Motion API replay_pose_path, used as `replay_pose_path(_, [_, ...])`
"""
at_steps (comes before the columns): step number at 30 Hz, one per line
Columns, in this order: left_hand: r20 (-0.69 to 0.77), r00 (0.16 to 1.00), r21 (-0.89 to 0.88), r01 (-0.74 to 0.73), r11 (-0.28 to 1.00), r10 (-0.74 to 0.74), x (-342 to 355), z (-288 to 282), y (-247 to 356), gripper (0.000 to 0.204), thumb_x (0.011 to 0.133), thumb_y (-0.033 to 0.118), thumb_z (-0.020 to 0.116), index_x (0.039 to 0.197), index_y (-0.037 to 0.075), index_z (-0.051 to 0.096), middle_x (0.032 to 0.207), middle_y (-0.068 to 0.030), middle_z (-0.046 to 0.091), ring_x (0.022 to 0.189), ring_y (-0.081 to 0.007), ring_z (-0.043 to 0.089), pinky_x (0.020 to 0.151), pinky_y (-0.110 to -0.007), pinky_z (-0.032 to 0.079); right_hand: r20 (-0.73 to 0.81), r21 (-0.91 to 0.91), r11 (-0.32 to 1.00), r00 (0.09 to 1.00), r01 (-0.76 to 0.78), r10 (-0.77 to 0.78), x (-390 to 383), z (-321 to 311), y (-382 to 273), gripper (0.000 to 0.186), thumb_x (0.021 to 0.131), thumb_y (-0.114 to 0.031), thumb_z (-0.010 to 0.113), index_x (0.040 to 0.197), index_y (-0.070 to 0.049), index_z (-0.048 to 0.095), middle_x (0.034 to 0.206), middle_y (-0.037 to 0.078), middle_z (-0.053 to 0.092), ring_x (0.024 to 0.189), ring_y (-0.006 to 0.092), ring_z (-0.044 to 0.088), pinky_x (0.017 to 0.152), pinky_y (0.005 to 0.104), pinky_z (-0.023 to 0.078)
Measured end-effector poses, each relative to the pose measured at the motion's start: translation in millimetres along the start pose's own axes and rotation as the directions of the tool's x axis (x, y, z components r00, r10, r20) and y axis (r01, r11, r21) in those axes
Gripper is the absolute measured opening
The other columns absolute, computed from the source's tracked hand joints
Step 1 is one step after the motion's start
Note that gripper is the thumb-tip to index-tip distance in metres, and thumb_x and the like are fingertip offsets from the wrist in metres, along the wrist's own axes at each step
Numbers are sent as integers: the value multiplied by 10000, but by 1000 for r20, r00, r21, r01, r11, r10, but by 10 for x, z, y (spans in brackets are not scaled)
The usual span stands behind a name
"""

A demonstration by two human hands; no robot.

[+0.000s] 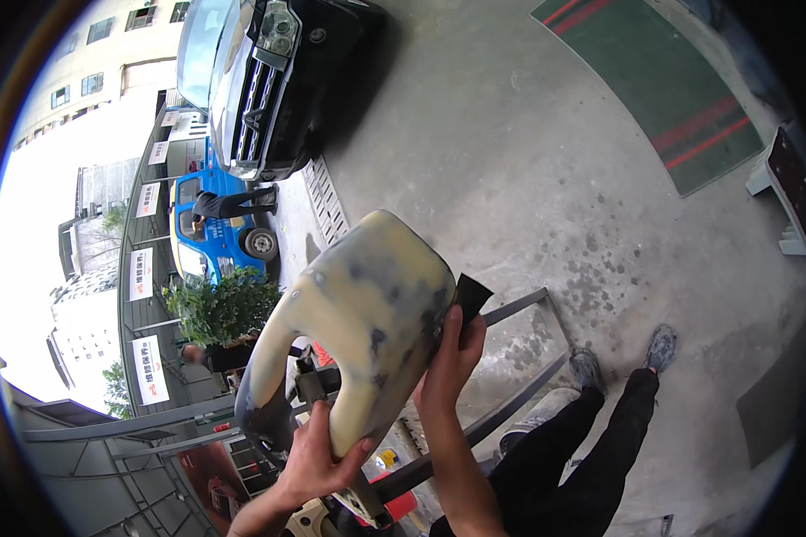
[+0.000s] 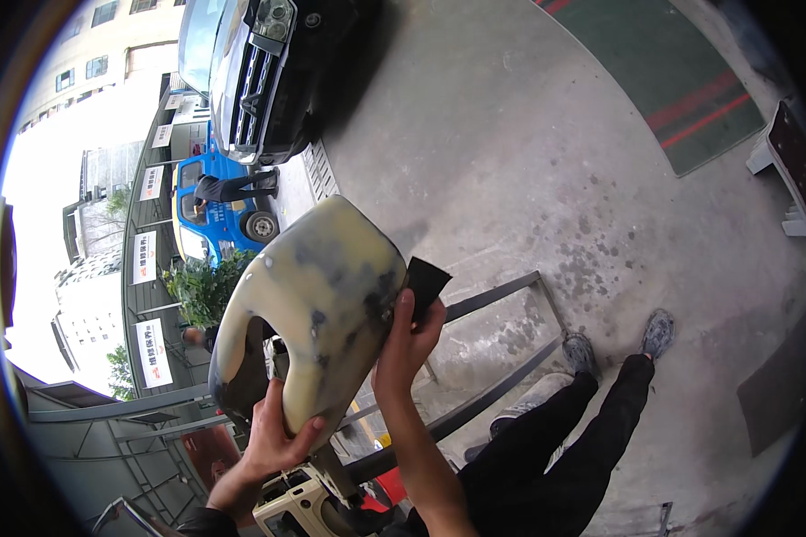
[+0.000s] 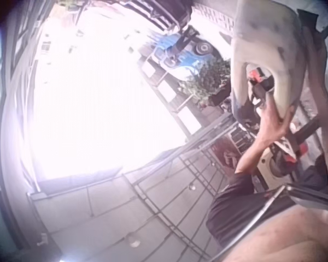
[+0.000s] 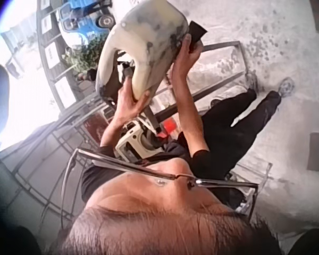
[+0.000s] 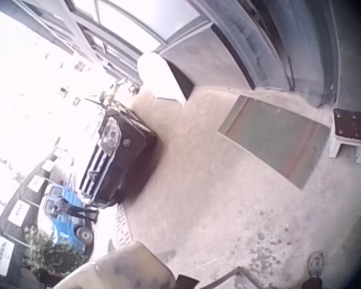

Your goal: The person sands a car bumper and a side panel using a sanding block. The person holds the bumper on a stand and sands its surface, then moves to a side panel on a workbench and sands it as well.

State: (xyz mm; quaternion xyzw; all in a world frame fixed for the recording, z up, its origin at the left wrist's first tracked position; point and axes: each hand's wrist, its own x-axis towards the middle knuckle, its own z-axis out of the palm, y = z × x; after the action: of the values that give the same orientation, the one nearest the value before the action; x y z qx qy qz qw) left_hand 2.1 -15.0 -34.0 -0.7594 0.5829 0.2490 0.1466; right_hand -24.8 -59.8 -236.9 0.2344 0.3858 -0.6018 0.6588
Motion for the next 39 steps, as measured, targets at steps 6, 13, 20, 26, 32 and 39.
replay_pose_path(6, [-67,997,-30,29,999,-31,-72,68,-3,505,839,247,773,1108,-59,475,869,-274,691,804,-443,719,710,-445,569,-101,-31,999,995,-9,6,-388,-105,121,298,1050,-246,603,1202,-33,460,1134,47,565,1041,105,527,945,288,435])
replay_pose_path(13, [-98,994,-14,49,999,-50,-67,54,36,478,825,250,782,1053,-47,485,852,-242,697,795,-429,720,705,-424,563,-66,-61,998,998,-6,2,-363,-70,86,371,1040,-225,610,1278,-12,423,1193,73,540,1073,132,517,953,294,419])
replay_pose_path(20, [-119,991,8,54,998,-53,-37,52,31,455,819,227,779,1034,-48,488,827,-233,691,763,-413,717,684,-413,558,-48,-40,997,997,63,-65,-61,72,3,320,1043,-273,614,1186,-35,454,1084,34,535,996,95,495,914,287,422])
replay_pose_path(26, [-173,983,6,59,998,-57,-70,131,57,443,806,226,793,987,-36,485,813,-229,690,750,-417,712,662,-413,555,-31,-99,992,996,81,-85,-69,-48,70,314,1043,-265,614,1194,-41,453,1087,36,535,1004,102,501,918,292,423])
replay_pose_path(32, [-194,981,39,37,999,-29,-94,158,36,453,809,253,794,973,-34,485,800,-241,682,735,-422,707,651,-421,552,-51,-168,981,992,101,-111,-239,-98,97,364,1038,-268,618,1240,-28,432,1128,58,530,1024,122,505,920,302,425])
replay_pose_path(39, [-188,981,72,71,995,-57,-82,133,14,457,811,256,793,972,-36,480,791,-246,672,740,-440,703,648,-436,552,-41,-197,971,989,133,-143,-65,37,19,397,1037,-293,622,1224,-3,425,1108,83,524,1020,150,505,923,316,423])
